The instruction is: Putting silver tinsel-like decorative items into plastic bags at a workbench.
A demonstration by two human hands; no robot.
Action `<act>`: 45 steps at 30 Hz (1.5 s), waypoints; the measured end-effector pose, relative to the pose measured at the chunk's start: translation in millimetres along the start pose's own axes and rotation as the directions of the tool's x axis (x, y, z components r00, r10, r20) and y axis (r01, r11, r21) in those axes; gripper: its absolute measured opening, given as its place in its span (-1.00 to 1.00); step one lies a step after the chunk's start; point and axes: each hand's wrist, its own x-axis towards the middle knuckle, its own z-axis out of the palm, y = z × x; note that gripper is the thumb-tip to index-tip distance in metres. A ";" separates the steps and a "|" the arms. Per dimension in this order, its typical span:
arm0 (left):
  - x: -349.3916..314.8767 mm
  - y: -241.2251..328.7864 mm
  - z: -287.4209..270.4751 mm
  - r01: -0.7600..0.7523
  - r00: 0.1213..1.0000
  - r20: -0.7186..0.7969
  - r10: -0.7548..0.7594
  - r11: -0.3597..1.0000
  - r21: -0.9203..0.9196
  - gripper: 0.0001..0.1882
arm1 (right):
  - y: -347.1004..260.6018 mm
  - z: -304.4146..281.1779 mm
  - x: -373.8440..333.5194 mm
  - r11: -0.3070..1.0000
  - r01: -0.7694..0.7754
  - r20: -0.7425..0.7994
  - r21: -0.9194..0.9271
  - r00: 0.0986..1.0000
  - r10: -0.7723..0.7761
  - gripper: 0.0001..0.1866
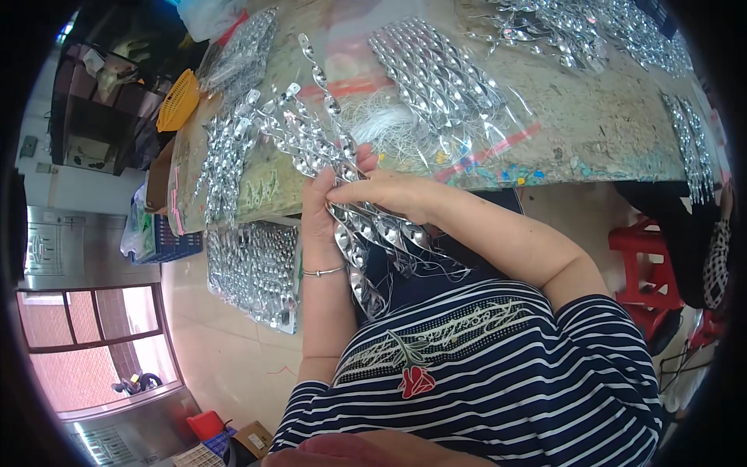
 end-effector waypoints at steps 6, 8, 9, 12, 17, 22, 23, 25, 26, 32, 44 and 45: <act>-2.2 4.9 4.5 0.043 0.994 0.104 -0.044 0.999 0.010 -0.56 | 1.0 3.2 -3.1 0.998 -0.034 0.071 0.060 0.997 0.030 -0.57; -0.4 2.3 -2.1 0.002 0.994 0.106 -0.008 0.999 0.051 -0.57 | 13.2 -2.7 1.0 0.998 0.001 -0.009 -0.067 1.000 -0.002 -0.55; 2.2 2.6 -1.8 -0.035 0.993 0.114 0.025 0.995 0.090 -0.59 | 13.3 -3.0 1.5 0.980 0.027 -0.090 -0.195 0.995 -0.045 -0.53; 5.0 2.4 3.6 -0.030 0.996 0.092 0.017 0.989 0.144 -0.62 | 1.4 -5.7 -4.5 0.804 -0.114 -0.214 -0.584 0.977 -0.017 -0.51; -2.5 7.5 15.0 -0.056 0.997 -0.049 0.058 0.997 0.045 -0.67 | -67.1 -5.2 -51.1 0.681 0.039 -0.142 -0.731 0.968 -0.207 -0.53; 2.1 -1.0 35.1 0.023 0.989 0.148 -0.029 0.999 0.041 -0.57 | -128.4 -35.7 2.7 0.781 0.344 -0.266 -0.521 0.804 -0.532 -0.40; 3.6 -2.0 38.9 0.034 0.985 0.161 -0.056 0.990 0.134 -0.46 | -145.2 -31.7 19.8 0.762 0.321 -0.273 -0.562 0.798 -0.538 -0.40; 7.2 -4.0 46.1 0.028 0.971 0.233 -0.048 0.996 0.089 -0.63 | -178.5 -22.2 56.4 0.775 0.311 -0.309 -0.551 0.786 -0.535 -0.43; 10.7 -7.4 52.7 0.039 0.963 0.261 -0.068 0.993 0.114 -0.59 | -192.4 -26.5 64.5 0.804 0.320 -0.353 -0.501 0.772 -0.528 -0.46; 9.6 -4.5 46.6 0.031 0.964 0.259 -0.063 0.991 0.128 -0.48 | -197.1 -14.7 79.6 0.783 0.361 0.027 -0.506 0.914 -0.404 -0.68; 11.8 15.3 25.7 -0.100 0.995 0.002 0.100 0.993 0.055 -0.75 | -105.6 -33.4 73.5 0.856 0.341 0.026 -0.387 0.933 -0.360 -0.43; 14.7 18.7 19.6 -0.101 0.995 -0.007 0.101 0.994 0.050 -0.75 | -98.5 -29.8 60.8 0.932 0.279 -0.045 -0.232 0.954 -0.296 -0.33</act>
